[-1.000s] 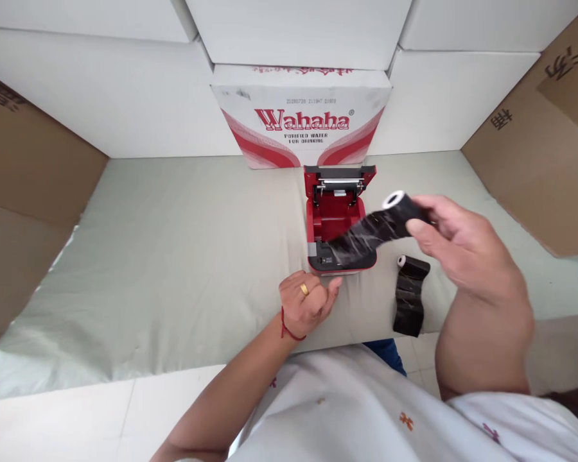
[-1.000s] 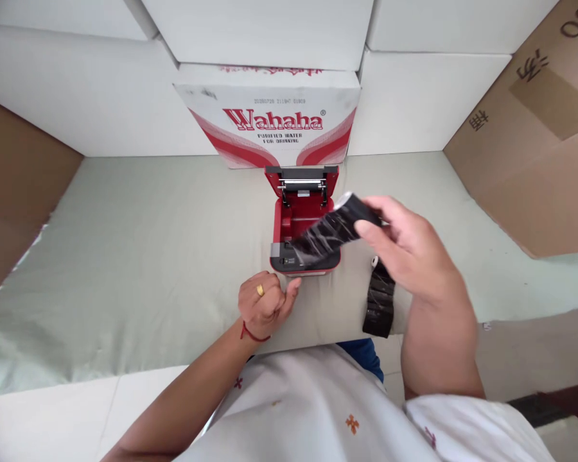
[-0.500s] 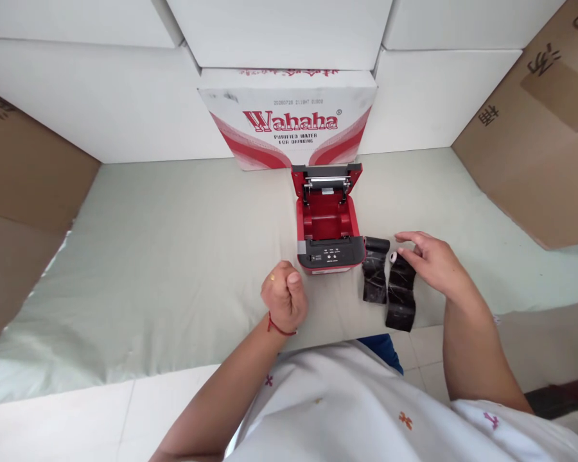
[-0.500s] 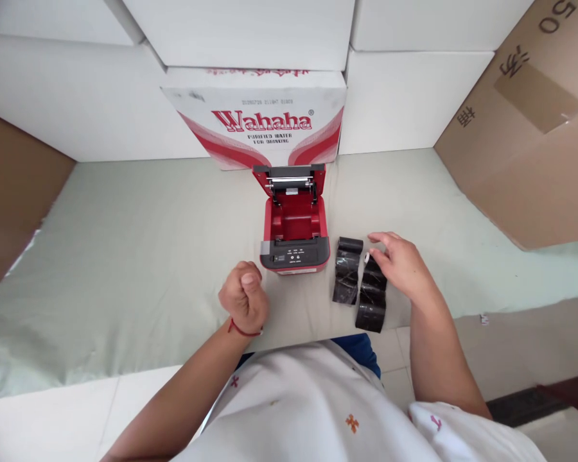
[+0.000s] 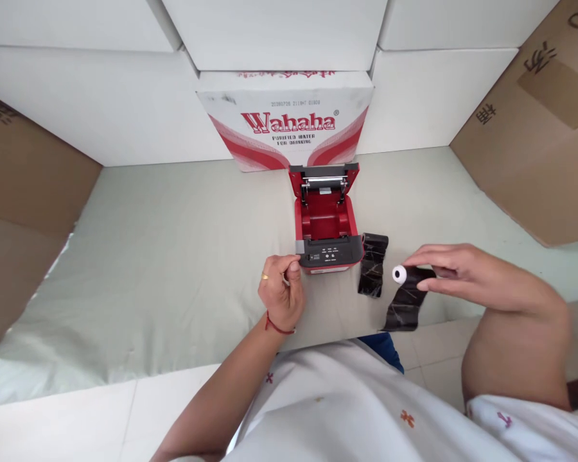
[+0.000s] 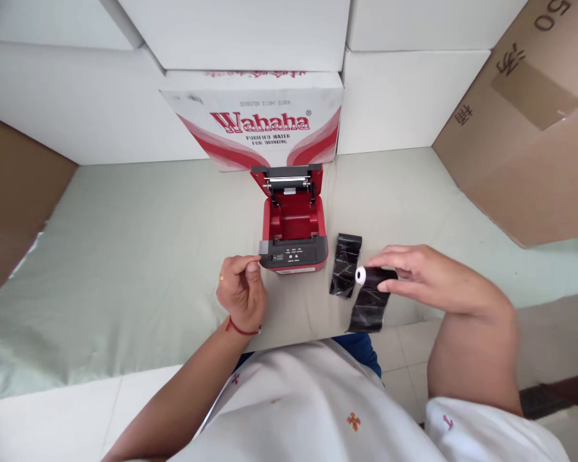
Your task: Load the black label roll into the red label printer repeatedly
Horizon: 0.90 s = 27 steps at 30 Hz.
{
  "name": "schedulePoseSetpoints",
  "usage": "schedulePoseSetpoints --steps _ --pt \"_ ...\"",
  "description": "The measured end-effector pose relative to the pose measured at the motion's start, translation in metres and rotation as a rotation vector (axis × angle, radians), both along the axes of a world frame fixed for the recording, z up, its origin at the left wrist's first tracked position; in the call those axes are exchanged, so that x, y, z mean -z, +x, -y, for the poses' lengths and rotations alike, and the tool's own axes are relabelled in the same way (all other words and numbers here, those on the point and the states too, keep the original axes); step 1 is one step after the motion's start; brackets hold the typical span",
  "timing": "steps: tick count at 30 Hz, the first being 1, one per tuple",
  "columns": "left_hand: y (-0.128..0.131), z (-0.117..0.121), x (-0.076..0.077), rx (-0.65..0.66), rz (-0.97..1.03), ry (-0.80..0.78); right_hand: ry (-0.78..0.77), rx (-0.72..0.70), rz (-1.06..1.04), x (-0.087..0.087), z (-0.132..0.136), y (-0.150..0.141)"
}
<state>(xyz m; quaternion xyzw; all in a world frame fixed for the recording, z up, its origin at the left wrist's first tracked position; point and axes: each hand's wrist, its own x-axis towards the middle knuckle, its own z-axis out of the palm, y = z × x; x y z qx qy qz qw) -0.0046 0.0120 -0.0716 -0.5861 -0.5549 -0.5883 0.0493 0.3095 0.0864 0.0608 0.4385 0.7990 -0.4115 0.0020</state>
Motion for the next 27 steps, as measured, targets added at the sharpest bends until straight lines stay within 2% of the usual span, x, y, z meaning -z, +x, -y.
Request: schedulePoseSetpoints --steps 2,4,7,9,13,16,20,27 --pt "0.0 0.0 0.0 -0.027 -0.009 0.04 0.073 0.011 -0.039 -0.022 -0.008 -0.019" --pt "0.001 0.002 -0.004 -0.028 -0.042 0.073 0.204 0.05 -0.011 -0.029 -0.019 -0.047" --pt "0.005 0.01 -0.013 0.061 -0.139 0.118 0.415 0.066 0.043 -0.02 -0.031 -0.099" --pt "0.009 0.016 -0.02 0.156 -0.224 0.132 0.522 0.054 0.199 -0.011 -0.032 -0.132" --pt "0.018 0.022 -0.026 0.257 -0.321 0.041 0.601 0.026 0.483 0.0 -0.03 -0.177" --pt "0.021 0.02 -0.024 0.271 -0.357 -0.021 0.592 -0.013 0.514 0.007 -0.036 -0.189" --pt "0.02 0.015 -0.023 0.226 -0.402 -0.012 0.583 -0.052 0.441 0.018 -0.05 -0.188" --pt "0.016 0.009 -0.034 0.175 -0.524 -0.053 0.547 0.045 0.495 0.029 -0.062 -0.198"
